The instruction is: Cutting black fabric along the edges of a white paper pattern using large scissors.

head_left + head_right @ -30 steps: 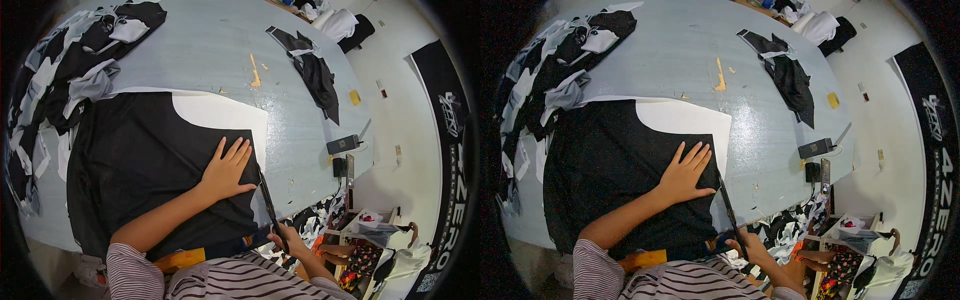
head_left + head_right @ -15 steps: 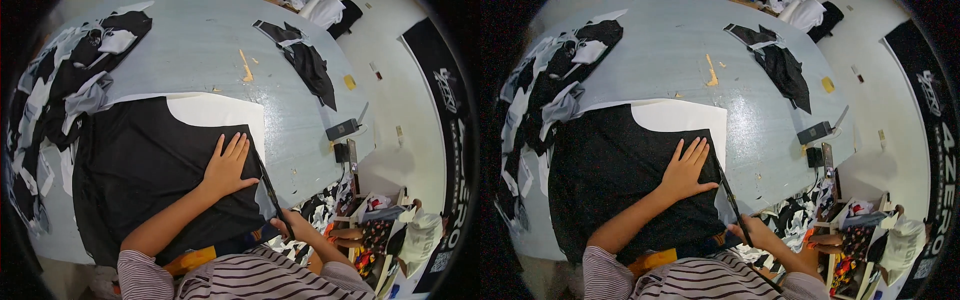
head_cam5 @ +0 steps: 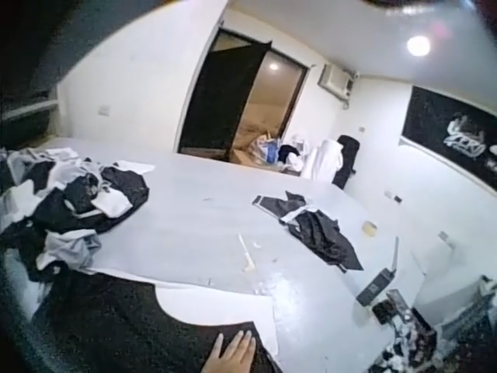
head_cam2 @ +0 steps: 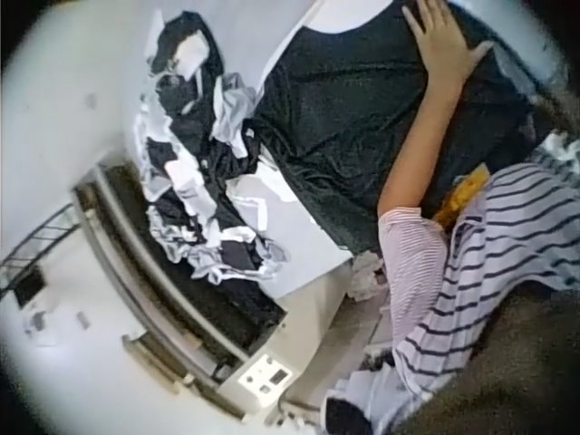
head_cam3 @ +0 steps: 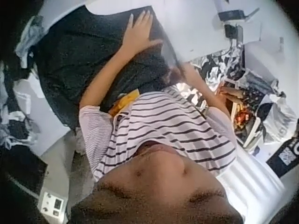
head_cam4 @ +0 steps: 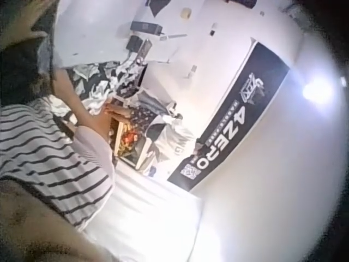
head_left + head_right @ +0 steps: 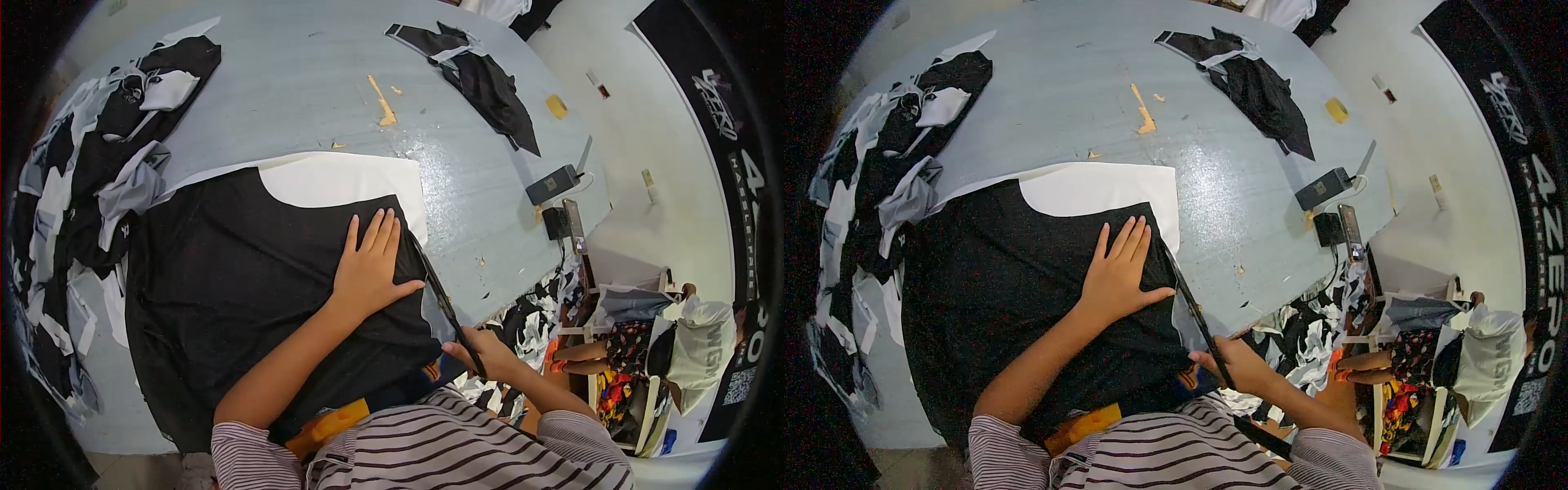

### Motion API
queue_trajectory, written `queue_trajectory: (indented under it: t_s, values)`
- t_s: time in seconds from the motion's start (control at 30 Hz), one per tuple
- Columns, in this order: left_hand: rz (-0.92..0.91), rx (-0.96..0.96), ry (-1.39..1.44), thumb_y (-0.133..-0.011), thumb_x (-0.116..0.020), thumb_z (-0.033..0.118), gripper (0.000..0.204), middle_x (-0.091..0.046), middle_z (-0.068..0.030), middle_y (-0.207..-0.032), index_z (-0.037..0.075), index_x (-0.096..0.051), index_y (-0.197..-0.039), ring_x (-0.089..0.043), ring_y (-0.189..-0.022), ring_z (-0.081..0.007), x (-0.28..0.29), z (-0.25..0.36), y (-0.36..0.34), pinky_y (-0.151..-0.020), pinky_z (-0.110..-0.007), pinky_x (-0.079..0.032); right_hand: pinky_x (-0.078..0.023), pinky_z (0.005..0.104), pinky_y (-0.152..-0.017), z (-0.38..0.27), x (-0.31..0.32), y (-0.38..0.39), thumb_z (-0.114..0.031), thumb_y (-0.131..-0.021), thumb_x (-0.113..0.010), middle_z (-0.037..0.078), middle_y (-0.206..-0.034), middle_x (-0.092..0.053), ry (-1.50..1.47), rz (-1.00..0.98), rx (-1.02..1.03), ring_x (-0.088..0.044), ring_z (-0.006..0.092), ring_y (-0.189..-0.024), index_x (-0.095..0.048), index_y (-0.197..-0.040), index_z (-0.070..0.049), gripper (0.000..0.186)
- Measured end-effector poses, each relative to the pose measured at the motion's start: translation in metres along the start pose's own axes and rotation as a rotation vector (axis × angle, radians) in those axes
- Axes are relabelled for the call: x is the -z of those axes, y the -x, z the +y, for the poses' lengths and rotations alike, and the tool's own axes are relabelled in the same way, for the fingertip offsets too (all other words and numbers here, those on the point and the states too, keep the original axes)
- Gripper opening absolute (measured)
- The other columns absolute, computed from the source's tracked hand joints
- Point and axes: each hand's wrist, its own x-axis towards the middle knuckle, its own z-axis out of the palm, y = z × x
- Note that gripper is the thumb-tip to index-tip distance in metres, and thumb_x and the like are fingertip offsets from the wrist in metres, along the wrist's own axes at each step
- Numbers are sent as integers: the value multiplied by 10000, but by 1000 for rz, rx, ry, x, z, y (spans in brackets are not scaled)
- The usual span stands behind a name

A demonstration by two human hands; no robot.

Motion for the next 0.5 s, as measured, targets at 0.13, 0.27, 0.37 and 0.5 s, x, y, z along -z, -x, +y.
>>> queue_trajectory:
  t_s: [0.13, 0.27, 0.37, 0.5]
  values:
    - [7, -1, -1, -714, -589, 683, 1003, -361, -198, -1434, -80, -402, -1338, -271, -1381, -270, 0, -1, 2, -1126, -522, -123, -471, 271, -446, -4, 2, 2, -507, -908, -532, 60, -517, -533, -29, -31, -12, -589, 152, -458, -517, -829, 30, 543]
    - [-1, -8, -18, -725, -569, 695, 1005, -351, -194, -1442, -76, -396, -1344, -259, -1386, -267, -1, -1, 1, -1129, -519, -111, -478, 262, -481, -3, 7, 2, -509, -926, -495, 51, -545, -535, -48, -88, -30, -588, 142, -490, -519, -880, 26, 538]
    - [-11, -7, -27, -732, -550, 707, 1011, -344, -192, -1447, -75, -387, -1351, -251, -1390, -264, -1, 0, 1, -1132, -517, -101, -472, 265, -492, -8, 11, -1, -518, -931, -474, 53, -560, -533, -6, -109, -42, -587, 144, -507, -517, -901, 22, 543]
    - [-12, -4, -32, -736, -536, 719, 1021, -341, -190, -1450, -75, -375, -1357, -249, -1391, -264, -3, -1, 0, -1133, -515, -95, -466, 271, -472, -14, 10, -1, -521, -927, -482, 59, -547, -526, 6, -65, -40, -585, 152, -494, -514, -884, 36, 560]
